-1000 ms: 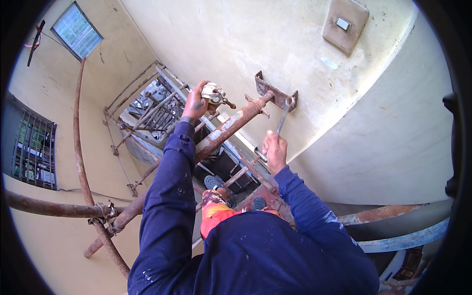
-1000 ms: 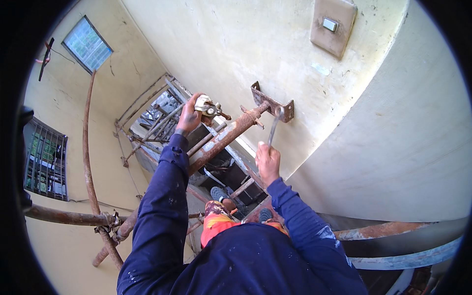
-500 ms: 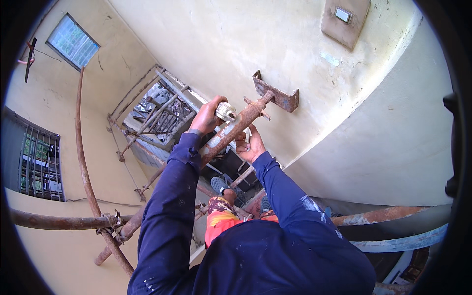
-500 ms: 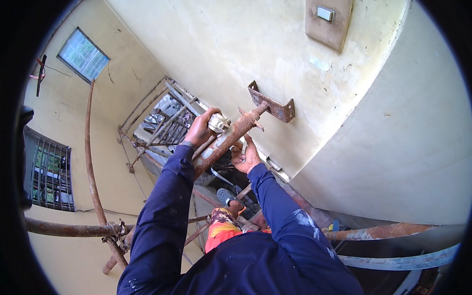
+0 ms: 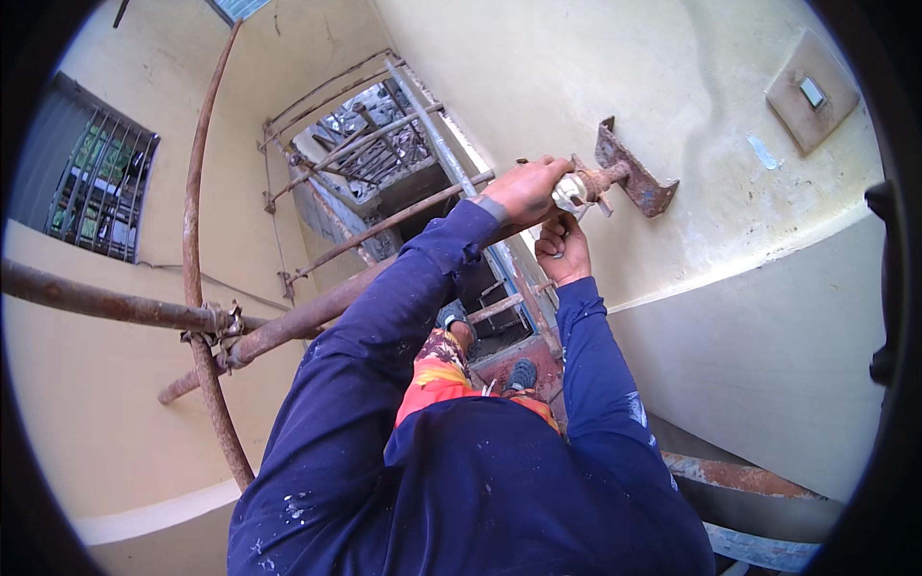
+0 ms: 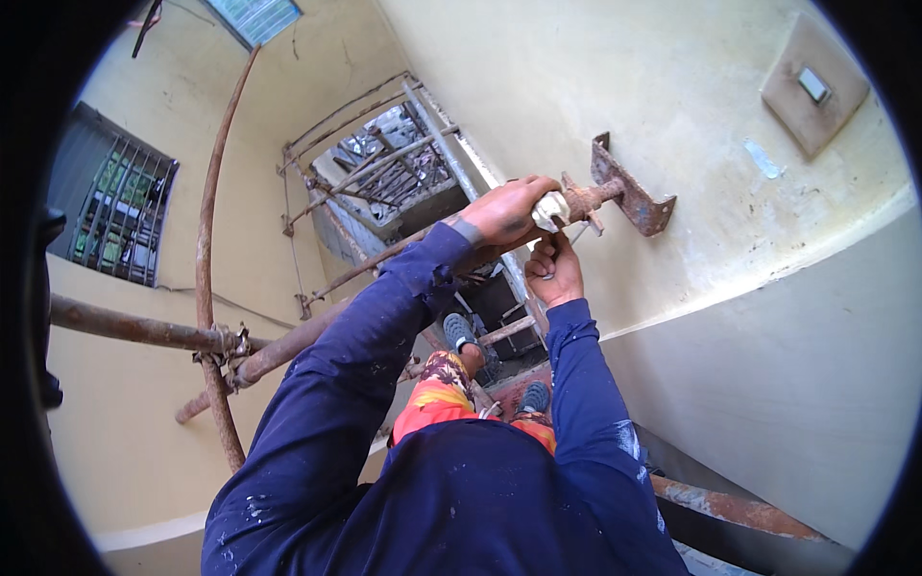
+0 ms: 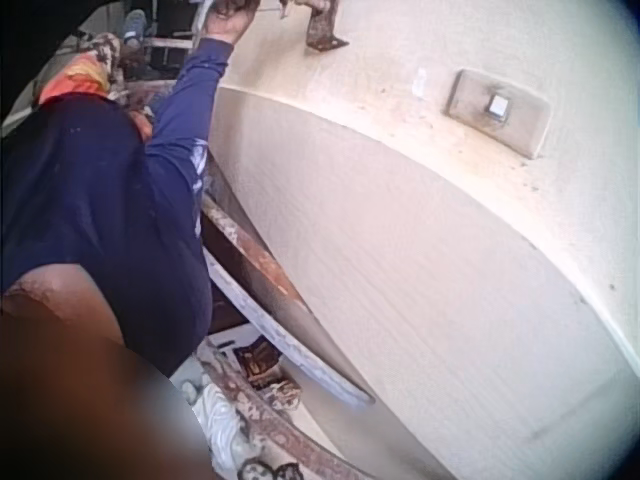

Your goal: The person assembles a metal scaffolding structure by attaching metal clamps to vertical poles using a wrench. They tighten the bolts to secure the clamps in place.

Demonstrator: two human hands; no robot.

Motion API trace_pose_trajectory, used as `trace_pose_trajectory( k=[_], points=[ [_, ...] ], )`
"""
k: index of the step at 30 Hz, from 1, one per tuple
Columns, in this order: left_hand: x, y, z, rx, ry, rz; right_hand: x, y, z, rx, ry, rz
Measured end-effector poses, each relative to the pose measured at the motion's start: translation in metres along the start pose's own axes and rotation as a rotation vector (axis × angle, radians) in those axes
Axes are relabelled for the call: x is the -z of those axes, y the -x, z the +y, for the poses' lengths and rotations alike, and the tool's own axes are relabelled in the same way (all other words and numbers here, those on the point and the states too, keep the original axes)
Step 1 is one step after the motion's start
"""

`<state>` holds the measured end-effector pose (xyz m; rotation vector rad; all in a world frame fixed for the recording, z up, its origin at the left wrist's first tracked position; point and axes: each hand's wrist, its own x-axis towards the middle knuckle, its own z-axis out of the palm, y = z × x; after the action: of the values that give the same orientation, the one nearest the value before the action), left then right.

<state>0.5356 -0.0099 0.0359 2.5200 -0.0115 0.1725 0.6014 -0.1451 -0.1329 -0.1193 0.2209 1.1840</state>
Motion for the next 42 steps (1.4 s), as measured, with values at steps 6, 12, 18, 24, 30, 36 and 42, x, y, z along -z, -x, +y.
trace_pose_trajectory(
  k=[6, 12, 18, 24, 30, 36, 42],
  points=[
    [-0.014, 0.018, -0.006, 0.066, -0.085, 0.004, -0.004, 0.0, 0.01, -0.052, -0.043, 0.022],
    [-0.01, 0.02, 0.0, 0.077, -0.044, -0.06, -0.006, 0.005, 0.003, -0.075, 0.012, 0.049],
    [0.005, 0.02, 0.006, 0.107, 0.105, -0.154, -0.011, 0.01, 0.006, -0.106, 0.086, 0.096],
    [-0.008, 0.022, -0.002, 0.049, 0.013, -0.025, -0.021, 0.015, 0.012, -0.035, 0.15, 0.177],
    [-0.008, 0.009, -0.011, 0.096, 0.004, -0.026, -0.019, 0.019, 0.014, -0.035, 0.099, 0.169],
    [-0.008, 0.008, -0.009, 0.095, 0.022, -0.005, -0.031, 0.038, 0.026, 0.118, 0.19, 0.201],
    [-0.008, 0.011, -0.003, 0.093, 0.017, 0.013, -0.041, 0.053, 0.03, 0.222, 0.372, 0.303]
  ],
)
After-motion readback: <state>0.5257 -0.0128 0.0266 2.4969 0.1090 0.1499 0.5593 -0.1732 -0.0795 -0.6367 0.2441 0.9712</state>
